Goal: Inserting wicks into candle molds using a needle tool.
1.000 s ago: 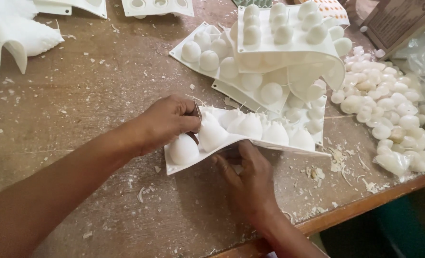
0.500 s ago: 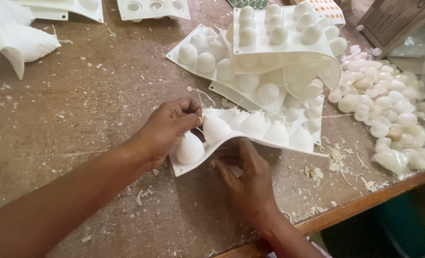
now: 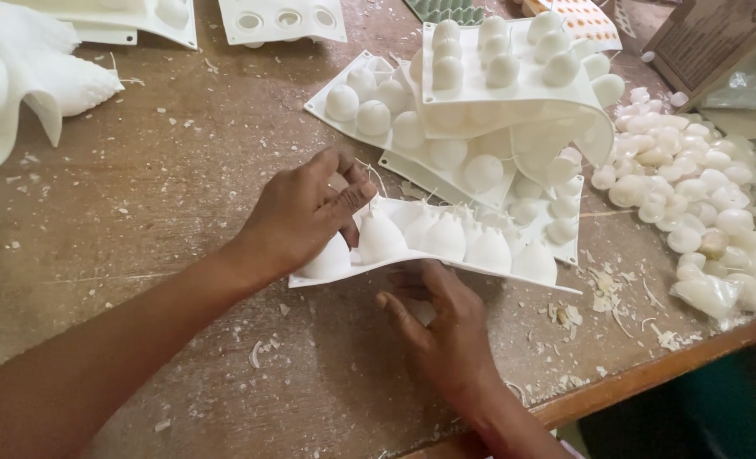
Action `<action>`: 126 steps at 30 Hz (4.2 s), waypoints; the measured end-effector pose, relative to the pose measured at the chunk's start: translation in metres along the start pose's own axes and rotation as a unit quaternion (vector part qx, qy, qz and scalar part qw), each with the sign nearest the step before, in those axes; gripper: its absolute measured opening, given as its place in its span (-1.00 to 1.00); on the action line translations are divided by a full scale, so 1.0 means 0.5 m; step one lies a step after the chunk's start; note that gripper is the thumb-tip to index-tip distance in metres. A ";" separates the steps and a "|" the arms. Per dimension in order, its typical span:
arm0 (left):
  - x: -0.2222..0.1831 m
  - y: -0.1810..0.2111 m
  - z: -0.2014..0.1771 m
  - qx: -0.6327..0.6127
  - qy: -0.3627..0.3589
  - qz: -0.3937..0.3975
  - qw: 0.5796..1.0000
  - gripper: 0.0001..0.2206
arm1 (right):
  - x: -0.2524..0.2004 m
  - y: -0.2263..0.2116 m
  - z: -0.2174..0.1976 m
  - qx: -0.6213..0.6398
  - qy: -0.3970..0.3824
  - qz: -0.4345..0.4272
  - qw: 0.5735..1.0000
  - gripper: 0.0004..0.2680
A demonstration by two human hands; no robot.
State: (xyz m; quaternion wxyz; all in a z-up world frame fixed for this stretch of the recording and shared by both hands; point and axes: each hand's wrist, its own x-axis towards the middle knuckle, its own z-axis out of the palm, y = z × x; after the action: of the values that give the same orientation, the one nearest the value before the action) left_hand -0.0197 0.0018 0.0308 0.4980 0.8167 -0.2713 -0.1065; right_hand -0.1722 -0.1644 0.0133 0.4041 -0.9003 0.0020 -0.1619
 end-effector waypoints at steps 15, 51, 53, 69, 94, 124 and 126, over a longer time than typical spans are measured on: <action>-0.012 0.009 0.010 -0.102 0.003 0.046 0.994 -0.81 | -0.005 0.004 -0.007 -0.050 0.023 -0.057 0.997 -0.80; -0.039 0.060 0.010 -0.113 -0.130 -0.048 0.984 -0.78 | -0.026 0.061 -0.014 0.153 0.083 0.144 0.974 -0.86; -0.047 0.064 0.018 -0.091 -0.098 -0.052 0.990 -0.77 | -0.025 0.055 -0.013 0.176 0.082 0.137 0.971 -0.85; -0.075 0.046 0.063 -0.064 0.018 -0.004 0.998 -0.87 | -0.022 0.062 -0.039 0.300 -0.004 0.275 0.914 -0.74; -0.081 0.042 0.065 0.078 -0.060 0.041 0.994 -0.87 | -0.161 0.158 -0.285 -0.133 -0.256 0.274 0.917 -0.90; -0.175 0.104 0.086 -0.369 -0.127 -0.018 0.920 -0.86 | -0.160 0.119 -0.322 0.053 0.143 0.178 0.972 -0.87; -0.183 0.111 0.087 -0.300 -0.104 -0.039 0.947 -0.81 | -0.153 0.117 -0.338 -0.146 0.036 0.162 0.975 -0.88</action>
State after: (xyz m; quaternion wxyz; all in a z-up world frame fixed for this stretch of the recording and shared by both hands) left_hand -0.1336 -0.0009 0.0493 0.6847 0.6234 -0.2456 -0.2869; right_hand -0.2869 -0.3164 0.0534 0.2885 -0.9310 0.1858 -0.1248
